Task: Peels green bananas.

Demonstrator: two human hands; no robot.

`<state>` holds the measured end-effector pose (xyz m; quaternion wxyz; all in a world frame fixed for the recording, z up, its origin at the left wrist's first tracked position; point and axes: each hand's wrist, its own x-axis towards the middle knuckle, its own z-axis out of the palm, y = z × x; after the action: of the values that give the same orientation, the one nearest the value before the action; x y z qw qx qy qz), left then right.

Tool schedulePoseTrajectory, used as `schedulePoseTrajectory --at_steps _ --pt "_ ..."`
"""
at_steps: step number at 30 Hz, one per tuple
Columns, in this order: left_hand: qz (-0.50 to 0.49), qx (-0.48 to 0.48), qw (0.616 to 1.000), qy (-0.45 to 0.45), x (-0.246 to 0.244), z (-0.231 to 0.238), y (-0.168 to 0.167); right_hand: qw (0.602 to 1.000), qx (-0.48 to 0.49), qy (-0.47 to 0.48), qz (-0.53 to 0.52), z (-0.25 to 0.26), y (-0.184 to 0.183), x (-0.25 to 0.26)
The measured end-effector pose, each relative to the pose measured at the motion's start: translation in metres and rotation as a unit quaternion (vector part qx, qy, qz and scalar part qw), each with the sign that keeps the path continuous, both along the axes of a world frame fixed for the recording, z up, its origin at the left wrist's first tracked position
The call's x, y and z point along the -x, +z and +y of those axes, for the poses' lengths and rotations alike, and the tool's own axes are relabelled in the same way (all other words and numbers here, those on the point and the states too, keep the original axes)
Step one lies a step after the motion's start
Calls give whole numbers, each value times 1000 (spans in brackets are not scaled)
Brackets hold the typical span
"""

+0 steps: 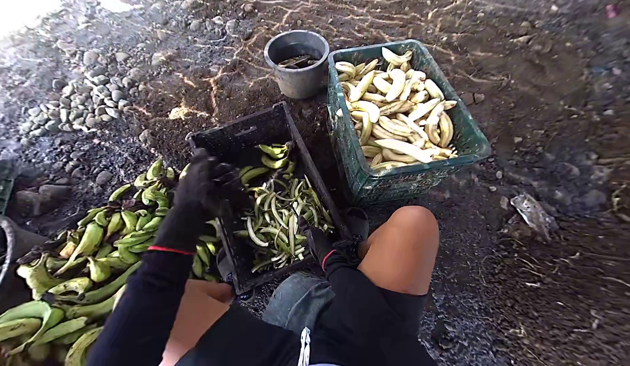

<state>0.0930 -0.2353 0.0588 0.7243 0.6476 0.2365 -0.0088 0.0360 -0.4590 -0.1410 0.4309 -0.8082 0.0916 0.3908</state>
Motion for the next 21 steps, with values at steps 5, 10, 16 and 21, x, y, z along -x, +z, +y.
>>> schedulePoseTrajectory --at_steps 5,10,16,21 --pt "-102 -25 959 262 143 158 11 997 -34 -64 9 4 -19 7" --pt "8 -64 852 519 348 184 -56 995 -67 -74 23 7 -22 11" --pt "341 -9 773 535 514 79 -210 999 -33 34 -7 0 -31 15" --pt "354 92 756 543 494 52 -263 994 16 90 -62 11 -13 27"
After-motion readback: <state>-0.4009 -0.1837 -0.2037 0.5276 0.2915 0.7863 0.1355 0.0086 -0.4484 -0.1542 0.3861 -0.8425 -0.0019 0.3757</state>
